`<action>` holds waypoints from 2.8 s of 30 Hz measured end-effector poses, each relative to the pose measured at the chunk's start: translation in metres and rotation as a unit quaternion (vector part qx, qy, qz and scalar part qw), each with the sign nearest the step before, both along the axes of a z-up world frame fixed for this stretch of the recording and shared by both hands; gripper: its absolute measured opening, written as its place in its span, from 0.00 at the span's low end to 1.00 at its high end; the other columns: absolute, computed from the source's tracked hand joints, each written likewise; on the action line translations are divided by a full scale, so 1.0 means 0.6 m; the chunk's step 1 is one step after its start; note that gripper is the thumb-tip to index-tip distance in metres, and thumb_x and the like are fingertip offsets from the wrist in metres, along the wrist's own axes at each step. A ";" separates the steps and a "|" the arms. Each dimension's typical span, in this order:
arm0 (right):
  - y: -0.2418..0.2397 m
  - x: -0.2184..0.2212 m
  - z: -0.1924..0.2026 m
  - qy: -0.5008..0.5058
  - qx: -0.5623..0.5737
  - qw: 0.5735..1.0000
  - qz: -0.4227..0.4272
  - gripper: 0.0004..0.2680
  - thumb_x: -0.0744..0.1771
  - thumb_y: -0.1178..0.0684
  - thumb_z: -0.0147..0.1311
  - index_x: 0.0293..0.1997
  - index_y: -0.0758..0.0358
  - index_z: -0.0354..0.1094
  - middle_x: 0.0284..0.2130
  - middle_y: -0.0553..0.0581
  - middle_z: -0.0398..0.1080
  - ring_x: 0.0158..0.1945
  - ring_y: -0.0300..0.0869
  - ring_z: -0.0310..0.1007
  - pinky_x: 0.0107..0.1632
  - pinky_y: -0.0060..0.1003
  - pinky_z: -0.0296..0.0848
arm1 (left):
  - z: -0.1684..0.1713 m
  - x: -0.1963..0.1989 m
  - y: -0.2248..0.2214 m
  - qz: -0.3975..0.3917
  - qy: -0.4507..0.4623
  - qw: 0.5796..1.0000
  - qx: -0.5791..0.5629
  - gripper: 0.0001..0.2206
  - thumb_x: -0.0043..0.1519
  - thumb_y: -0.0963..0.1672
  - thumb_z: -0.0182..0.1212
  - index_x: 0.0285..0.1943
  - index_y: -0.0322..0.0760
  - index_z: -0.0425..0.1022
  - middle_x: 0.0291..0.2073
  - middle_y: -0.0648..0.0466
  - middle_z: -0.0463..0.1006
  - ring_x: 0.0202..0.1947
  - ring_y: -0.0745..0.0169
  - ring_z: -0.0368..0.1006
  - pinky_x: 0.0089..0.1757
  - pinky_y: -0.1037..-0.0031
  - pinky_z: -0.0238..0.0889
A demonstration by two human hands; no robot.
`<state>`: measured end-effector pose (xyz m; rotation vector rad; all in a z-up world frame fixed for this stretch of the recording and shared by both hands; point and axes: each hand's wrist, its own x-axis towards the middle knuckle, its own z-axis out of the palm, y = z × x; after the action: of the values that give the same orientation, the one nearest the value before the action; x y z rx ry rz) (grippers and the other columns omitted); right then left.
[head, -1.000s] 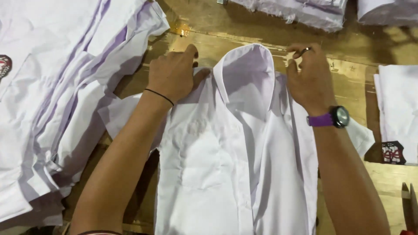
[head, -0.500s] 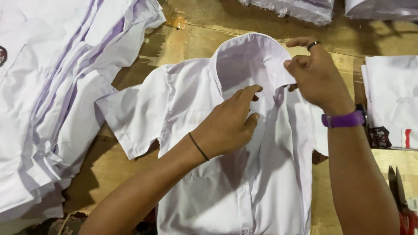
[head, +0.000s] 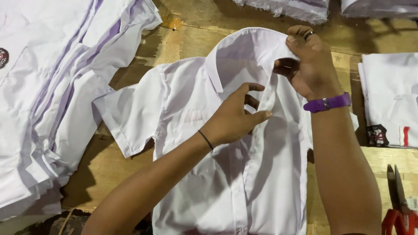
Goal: A worker in a sewing factory is seen smoothing, inspecting, and folding white school shirts on a wooden workbench.
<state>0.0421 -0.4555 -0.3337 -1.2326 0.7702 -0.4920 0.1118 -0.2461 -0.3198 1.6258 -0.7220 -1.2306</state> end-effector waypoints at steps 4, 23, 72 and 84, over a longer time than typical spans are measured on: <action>0.031 0.029 -0.003 -0.019 0.034 0.999 -0.008 0.05 0.70 0.56 0.54 0.49 0.52 0.62 0.37 0.51 0.63 0.26 0.51 0.75 0.33 0.42 0.81 | 0.001 -0.014 0.037 0.037 -0.111 0.993 -0.019 0.26 0.61 0.45 0.59 0.69 0.49 0.56 0.49 0.49 0.77 0.18 0.60 0.77 0.32 0.68 0.72; 0.070 0.040 -0.027 0.207 -0.648 0.674 0.289 0.16 0.67 0.54 0.55 0.61 0.62 0.59 0.60 0.56 0.61 0.46 0.60 0.73 0.33 0.61 0.73 | -0.070 0.209 0.007 -0.085 -0.750 0.621 -0.213 0.20 0.55 0.44 0.71 0.56 0.51 0.73 0.43 0.62 0.75 0.42 0.52 0.67 0.41 0.62 0.57; 0.363 -0.220 -0.028 0.468 -0.410 0.780 0.065 0.16 0.68 0.37 0.48 0.49 0.61 0.66 0.36 0.63 0.77 0.45 0.65 0.78 0.50 0.63 0.74 | 0.034 -0.067 0.059 -0.014 -0.068 0.997 -0.035 0.21 0.65 0.44 0.47 0.63 0.20 0.65 0.39 0.37 0.81 0.29 0.50 0.86 0.34 0.67 0.84; 0.386 -0.281 0.092 0.521 -0.339 0.769 0.149 0.19 0.63 0.48 0.50 0.59 0.61 0.62 0.50 0.65 0.78 0.56 0.62 0.77 0.57 0.59 0.73 | -0.023 -0.063 0.021 0.080 -0.055 0.995 -0.036 0.17 0.66 0.44 0.48 0.59 0.25 0.70 0.39 0.40 0.81 0.27 0.54 0.85 0.34 0.69 0.84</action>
<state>-0.1263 -0.2237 -0.2787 -2.3287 1.3415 0.3005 0.0742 -0.2337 -0.3335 1.6684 -0.6818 -0.9969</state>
